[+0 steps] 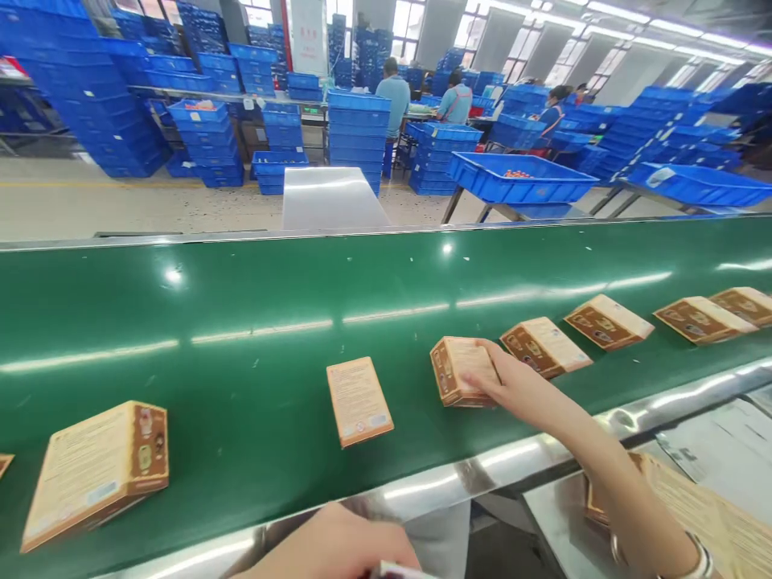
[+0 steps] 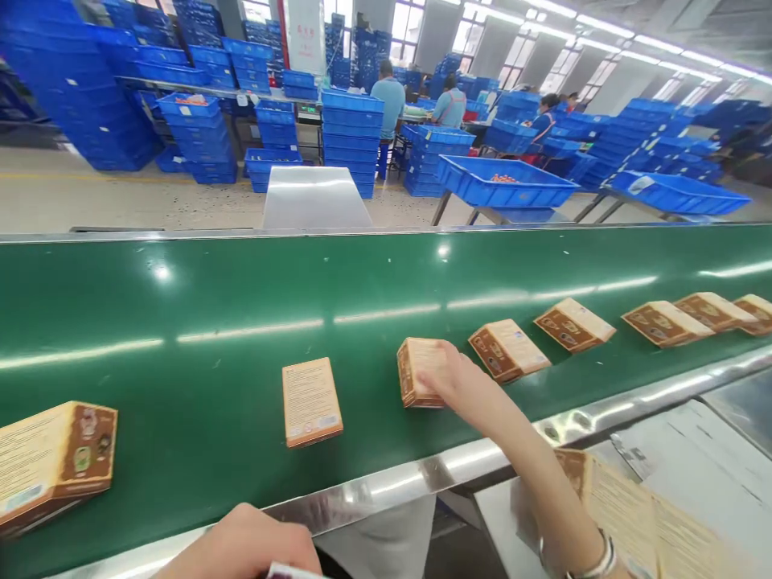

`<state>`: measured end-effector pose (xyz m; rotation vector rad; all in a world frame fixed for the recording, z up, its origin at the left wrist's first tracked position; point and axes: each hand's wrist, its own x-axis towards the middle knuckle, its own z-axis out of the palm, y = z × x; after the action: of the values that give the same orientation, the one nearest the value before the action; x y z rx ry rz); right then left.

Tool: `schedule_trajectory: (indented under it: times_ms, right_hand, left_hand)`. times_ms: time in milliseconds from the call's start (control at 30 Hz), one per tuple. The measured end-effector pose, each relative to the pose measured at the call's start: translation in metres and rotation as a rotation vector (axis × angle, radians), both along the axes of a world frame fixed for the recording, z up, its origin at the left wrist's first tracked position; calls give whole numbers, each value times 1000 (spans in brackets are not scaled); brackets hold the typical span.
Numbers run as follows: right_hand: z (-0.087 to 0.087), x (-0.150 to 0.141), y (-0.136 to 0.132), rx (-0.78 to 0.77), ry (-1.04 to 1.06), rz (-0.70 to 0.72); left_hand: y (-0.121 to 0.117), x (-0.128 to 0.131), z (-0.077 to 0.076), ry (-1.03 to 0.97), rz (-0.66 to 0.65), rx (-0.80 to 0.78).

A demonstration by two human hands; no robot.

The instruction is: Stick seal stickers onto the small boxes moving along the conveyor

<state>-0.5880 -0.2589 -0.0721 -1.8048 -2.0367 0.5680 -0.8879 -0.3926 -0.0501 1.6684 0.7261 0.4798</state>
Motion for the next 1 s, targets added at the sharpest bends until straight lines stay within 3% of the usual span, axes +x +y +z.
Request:
schedule_trajectory:
  times_ms: [167,300,400,533,700,1000]
  right_hand:
    - [20,-46,-24,-139,83,187]
    - [58,-60,-51,203,82,250]
    - [78,-74,-79,306,111,476]
    - [70,-93,-107,405,90,541]
    - [57,-88,-112,428,7,501]
    - [48,-78,-110,661,-76,576]
  left_hand:
    - [-5,-2,9,133,282,-156]
    - [-1,8,6,145,364,-249]
    - [3,17,0,48,330,-295]
    - [9,29,0,-23,279,-305]
    - [13,40,4,17,271,-284]
    - [23,60,-15,-344,296,-638]
